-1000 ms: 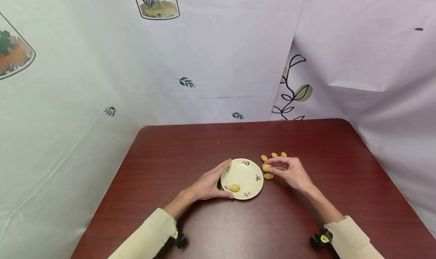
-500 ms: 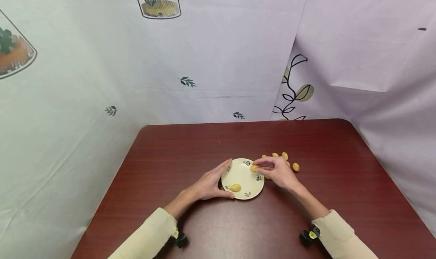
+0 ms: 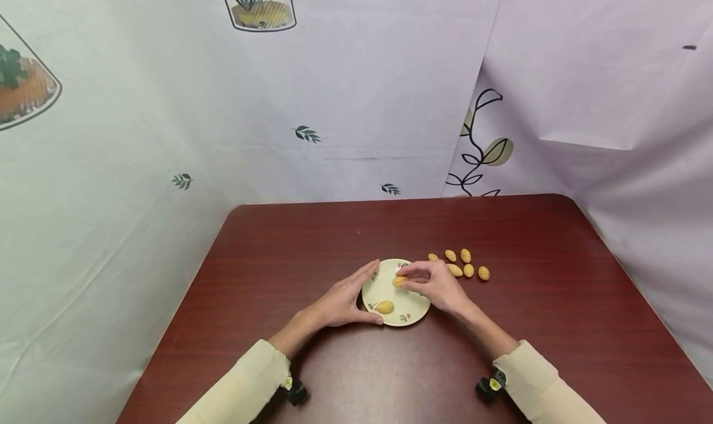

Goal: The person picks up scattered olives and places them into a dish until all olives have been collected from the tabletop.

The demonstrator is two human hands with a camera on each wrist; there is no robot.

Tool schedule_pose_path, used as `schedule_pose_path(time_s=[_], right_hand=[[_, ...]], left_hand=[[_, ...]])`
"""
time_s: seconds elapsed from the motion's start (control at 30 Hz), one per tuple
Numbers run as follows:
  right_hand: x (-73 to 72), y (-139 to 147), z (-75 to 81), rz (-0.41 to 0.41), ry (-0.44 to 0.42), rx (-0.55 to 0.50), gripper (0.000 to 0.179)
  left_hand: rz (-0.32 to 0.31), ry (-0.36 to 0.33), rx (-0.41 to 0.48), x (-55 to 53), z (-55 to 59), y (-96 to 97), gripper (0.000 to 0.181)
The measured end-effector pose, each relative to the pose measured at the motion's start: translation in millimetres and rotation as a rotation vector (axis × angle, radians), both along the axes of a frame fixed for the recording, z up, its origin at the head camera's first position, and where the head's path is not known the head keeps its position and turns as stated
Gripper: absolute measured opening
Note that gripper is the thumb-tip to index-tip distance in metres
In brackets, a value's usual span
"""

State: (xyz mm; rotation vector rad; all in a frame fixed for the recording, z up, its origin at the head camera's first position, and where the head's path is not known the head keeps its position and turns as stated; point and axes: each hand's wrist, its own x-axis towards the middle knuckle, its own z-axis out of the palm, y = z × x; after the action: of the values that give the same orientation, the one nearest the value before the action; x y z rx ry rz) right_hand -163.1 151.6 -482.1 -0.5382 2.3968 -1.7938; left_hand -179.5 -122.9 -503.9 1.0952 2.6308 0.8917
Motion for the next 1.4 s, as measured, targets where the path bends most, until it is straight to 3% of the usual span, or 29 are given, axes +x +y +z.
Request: schedule_pose_path(time_s=[0.33,0.83,1.4], right_hand=[[0.8,-18,-5.7,0.023,0.055,0.026,0.018],[5.1,-32,-11.1,0.053,0.013,-0.028,0.02],[4.2,-37,-18.1,0.046,0.031,-0.001,0.014]], left_hand=[[0.002,-0.001,-0.01,-0.9,-1.2,0.2,0.122],[0.007,-0.026,-0.026,0.3,1.5,0.7,0.124],[0.004,-0.012,-0.019,-0.3,-0.2,1.2,0.124]])
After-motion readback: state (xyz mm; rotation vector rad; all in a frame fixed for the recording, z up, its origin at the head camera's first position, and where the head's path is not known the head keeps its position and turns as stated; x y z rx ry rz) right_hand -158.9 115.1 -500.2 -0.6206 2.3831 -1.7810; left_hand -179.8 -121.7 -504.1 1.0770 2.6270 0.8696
